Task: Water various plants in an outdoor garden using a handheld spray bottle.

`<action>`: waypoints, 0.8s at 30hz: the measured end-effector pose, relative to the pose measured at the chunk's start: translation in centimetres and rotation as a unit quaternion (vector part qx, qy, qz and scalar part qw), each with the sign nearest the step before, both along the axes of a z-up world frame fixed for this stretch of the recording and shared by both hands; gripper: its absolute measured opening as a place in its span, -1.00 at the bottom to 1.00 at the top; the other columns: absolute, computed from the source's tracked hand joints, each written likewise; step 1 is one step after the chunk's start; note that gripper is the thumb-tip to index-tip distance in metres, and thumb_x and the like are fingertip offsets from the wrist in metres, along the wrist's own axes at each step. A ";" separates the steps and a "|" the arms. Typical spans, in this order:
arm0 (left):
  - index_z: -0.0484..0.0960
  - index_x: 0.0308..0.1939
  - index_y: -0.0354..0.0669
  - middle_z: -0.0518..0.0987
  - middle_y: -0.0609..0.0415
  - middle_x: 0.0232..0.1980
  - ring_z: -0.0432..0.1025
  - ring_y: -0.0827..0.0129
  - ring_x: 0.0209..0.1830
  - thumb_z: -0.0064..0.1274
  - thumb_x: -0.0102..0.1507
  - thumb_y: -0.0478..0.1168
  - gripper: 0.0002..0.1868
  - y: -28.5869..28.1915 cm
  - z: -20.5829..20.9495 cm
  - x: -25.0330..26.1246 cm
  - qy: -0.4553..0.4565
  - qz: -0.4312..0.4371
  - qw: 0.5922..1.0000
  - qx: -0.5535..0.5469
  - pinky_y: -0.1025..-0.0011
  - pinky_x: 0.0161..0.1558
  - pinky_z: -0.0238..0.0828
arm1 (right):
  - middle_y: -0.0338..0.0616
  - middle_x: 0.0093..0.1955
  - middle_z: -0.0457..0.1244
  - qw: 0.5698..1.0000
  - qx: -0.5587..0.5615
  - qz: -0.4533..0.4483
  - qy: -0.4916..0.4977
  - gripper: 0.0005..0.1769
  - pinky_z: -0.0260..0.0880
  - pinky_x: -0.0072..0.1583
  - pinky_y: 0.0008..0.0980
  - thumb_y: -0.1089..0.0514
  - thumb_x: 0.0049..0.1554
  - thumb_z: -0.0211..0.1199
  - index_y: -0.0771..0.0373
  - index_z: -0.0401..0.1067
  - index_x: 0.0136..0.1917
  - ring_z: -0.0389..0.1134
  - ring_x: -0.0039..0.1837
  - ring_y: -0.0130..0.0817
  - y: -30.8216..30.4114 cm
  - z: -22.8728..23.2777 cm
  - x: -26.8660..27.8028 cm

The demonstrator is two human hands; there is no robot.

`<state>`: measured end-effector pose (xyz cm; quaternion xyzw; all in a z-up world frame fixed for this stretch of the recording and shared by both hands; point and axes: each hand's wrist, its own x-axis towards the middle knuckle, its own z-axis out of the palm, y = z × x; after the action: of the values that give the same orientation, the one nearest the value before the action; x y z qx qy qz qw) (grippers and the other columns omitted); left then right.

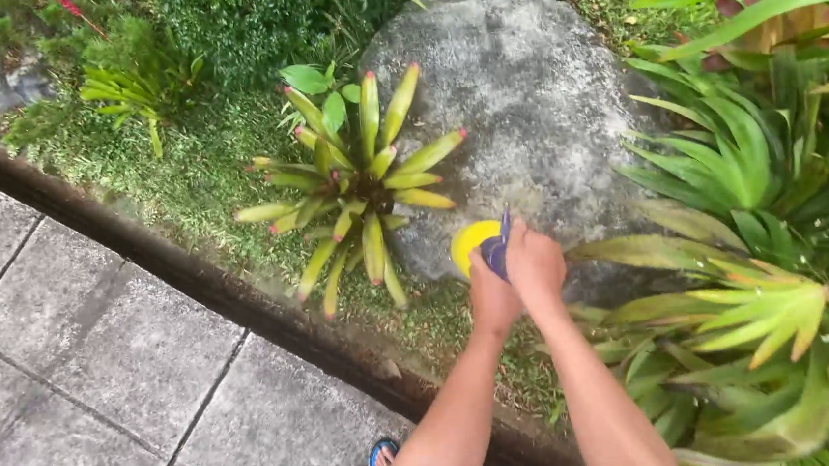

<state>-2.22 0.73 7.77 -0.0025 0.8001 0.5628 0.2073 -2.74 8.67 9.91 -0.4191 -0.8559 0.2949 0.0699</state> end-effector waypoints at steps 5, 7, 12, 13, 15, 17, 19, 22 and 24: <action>0.07 0.44 -0.39 0.39 -0.44 0.27 0.38 -0.26 0.24 0.35 0.06 0.00 0.07 0.0 -0.8 0.6 -0.013 0.004 1.000 -0.013 0.03 0.16 0.34 | 0.34 -0.17 0.33 0.998 -0.057 -0.031 0.004 -0.33 0.29 0.06 0.17 -0.23 0.29 -0.12 0.35 0.56 -0.14 0.35 -0.03 0.35 -0.2 1.0 1.6; 0.06 0.46 -0.36 0.39 -0.43 0.28 0.38 -0.26 0.24 0.34 0.04 0.00 0.08 -0.3 -1.6 0.6 -0.018 -0.008 0.999 -0.026 0.04 0.17 0.34 | 0.36 -0.18 0.32 0.999 -0.033 -0.033 -0.021 -0.33 0.29 0.07 0.16 -0.22 0.33 -0.11 0.36 0.56 -0.15 0.35 -0.03 0.36 -0.8 1.4 1.7; 0.12 0.52 -0.35 0.47 -0.38 0.26 0.44 -0.18 0.22 0.14 0.23 0.04 -0.09 -0.6 -2.2 0.7 -0.048 -0.016 0.999 0.017 0.07 0.16 0.37 | 0.31 -0.23 0.33 0.983 -0.104 -0.144 0.046 -0.37 0.33 0.02 0.10 -0.19 0.33 -0.04 0.42 0.51 -0.19 0.39 -0.13 0.26 -2.1 -0.1 1.8; 0.12 0.52 -0.35 0.47 -0.38 0.26 0.44 -0.18 0.22 0.14 0.23 0.04 -0.09 -1.4 -3.4 2.1 -0.049 -0.025 0.998 0.019 0.07 0.16 0.37 | 0.31 -0.23 0.33 0.982 -0.101 -0.153 0.047 -0.37 0.33 0.02 0.10 -0.19 0.33 -0.04 0.42 0.51 -0.19 0.39 -0.13 0.26 -2.3 -1.3 2.3; 0.14 0.45 -0.37 0.49 -0.32 0.26 0.46 -0.08 0.26 0.29 0.16 0.02 -0.04 0.2 -6.2 1.2 0.040 0.006 0.997 0.062 0.12 0.24 0.34 | 0.31 -0.17 0.33 0.997 0.023 -0.050 0.047 -0.31 0.35 0.06 0.13 -0.18 0.40 -0.16 0.38 0.52 -0.20 0.37 -0.05 0.30 0.3 -3.5 -0.2; 0.12 0.44 -0.36 0.46 -0.33 0.25 0.43 -0.10 0.25 0.31 0.12 -0.01 -0.02 0.5 -2.3 0.5 0.004 -0.004 0.999 0.040 0.10 0.21 0.34 | 0.31 -0.17 0.33 0.998 0.007 -0.056 0.011 -0.30 0.32 0.08 0.16 -0.21 0.37 -0.16 0.36 0.55 -0.18 0.37 -0.03 0.32 0.5 -3.7 0.5; 0.11 0.44 -0.35 0.44 -0.34 0.25 0.40 -0.13 0.24 0.34 0.09 -0.03 0.00 -1.0 -0.4 0.3 -0.024 -0.020 0.999 0.006 0.09 0.18 0.33 | 0.32 -0.16 0.34 0.997 -0.020 -0.067 -0.017 -0.28 0.29 0.10 0.19 -0.25 0.34 -0.17 0.35 0.57 -0.16 0.36 -0.01 0.35 -0.3 -3.8 0.5; 0.09 0.42 -0.35 0.43 -0.32 0.23 0.41 -0.11 0.23 0.38 0.03 -0.07 0.04 -0.4 -0.2 0.2 -0.068 -0.021 0.997 0.004 0.11 0.16 0.35 | 0.29 -0.14 0.34 0.998 -0.039 -0.037 -0.030 -0.28 0.29 0.08 0.18 -0.30 0.28 -0.19 0.28 0.58 -0.12 0.36 0.01 0.34 1.0 -1.5 -0.3; 0.16 0.46 -0.32 0.47 -0.34 0.23 0.47 -0.13 0.19 0.28 0.10 -0.09 -0.06 0.0 -1.6 0.5 -0.013 -0.006 1.000 0.022 0.11 0.12 0.40 | 0.25 -0.17 0.35 0.992 -0.112 -0.055 0.009 -0.29 0.36 0.05 0.09 -0.35 0.27 -0.17 0.25 0.56 -0.08 0.39 0.01 0.25 0.4 -0.1 0.1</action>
<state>-1.76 0.71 6.15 -0.0004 0.7850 0.5787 0.2210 -2.60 9.07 9.81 -0.4677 -0.7927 0.3881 0.0469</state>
